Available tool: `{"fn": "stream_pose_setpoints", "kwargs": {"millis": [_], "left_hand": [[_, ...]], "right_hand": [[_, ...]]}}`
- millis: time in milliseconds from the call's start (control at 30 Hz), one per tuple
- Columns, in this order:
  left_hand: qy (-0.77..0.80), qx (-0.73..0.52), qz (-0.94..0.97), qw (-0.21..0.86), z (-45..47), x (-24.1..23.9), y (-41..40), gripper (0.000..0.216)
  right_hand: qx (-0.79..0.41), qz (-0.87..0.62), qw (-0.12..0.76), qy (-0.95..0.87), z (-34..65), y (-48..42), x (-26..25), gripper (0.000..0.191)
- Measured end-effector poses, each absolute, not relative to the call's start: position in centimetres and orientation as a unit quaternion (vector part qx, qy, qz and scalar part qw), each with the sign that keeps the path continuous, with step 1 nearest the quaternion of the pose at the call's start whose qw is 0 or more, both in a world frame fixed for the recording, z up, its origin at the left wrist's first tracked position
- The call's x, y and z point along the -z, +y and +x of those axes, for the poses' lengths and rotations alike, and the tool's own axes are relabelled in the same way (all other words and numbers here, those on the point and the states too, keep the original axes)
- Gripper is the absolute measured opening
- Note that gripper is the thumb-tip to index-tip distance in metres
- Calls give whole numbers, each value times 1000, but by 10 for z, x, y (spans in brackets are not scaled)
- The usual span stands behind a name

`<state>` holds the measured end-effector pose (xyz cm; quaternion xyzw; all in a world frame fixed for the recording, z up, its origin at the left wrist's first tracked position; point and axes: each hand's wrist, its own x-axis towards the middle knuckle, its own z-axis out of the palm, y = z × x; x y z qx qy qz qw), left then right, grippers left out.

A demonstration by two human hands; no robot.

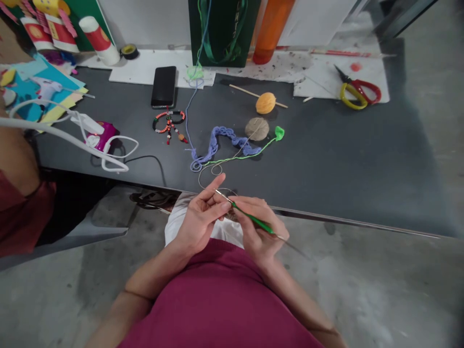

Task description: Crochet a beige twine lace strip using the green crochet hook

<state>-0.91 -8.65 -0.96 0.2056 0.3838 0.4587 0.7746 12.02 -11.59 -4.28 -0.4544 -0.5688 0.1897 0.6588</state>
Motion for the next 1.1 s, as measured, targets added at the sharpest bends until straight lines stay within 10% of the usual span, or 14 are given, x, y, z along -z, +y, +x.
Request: {"fn": "stream_pose_setpoints", "kwargs": {"millis": [767,1100], "left_hand": [[375,-402,228,803,-15,10,-85,59],[373,-428,302,766,-15,14,-86,83]], "right_hand": [[-561,-432,650,-275,116,-113,31,24],[-422,-491,669,-364,122,-113,37,10]]}}
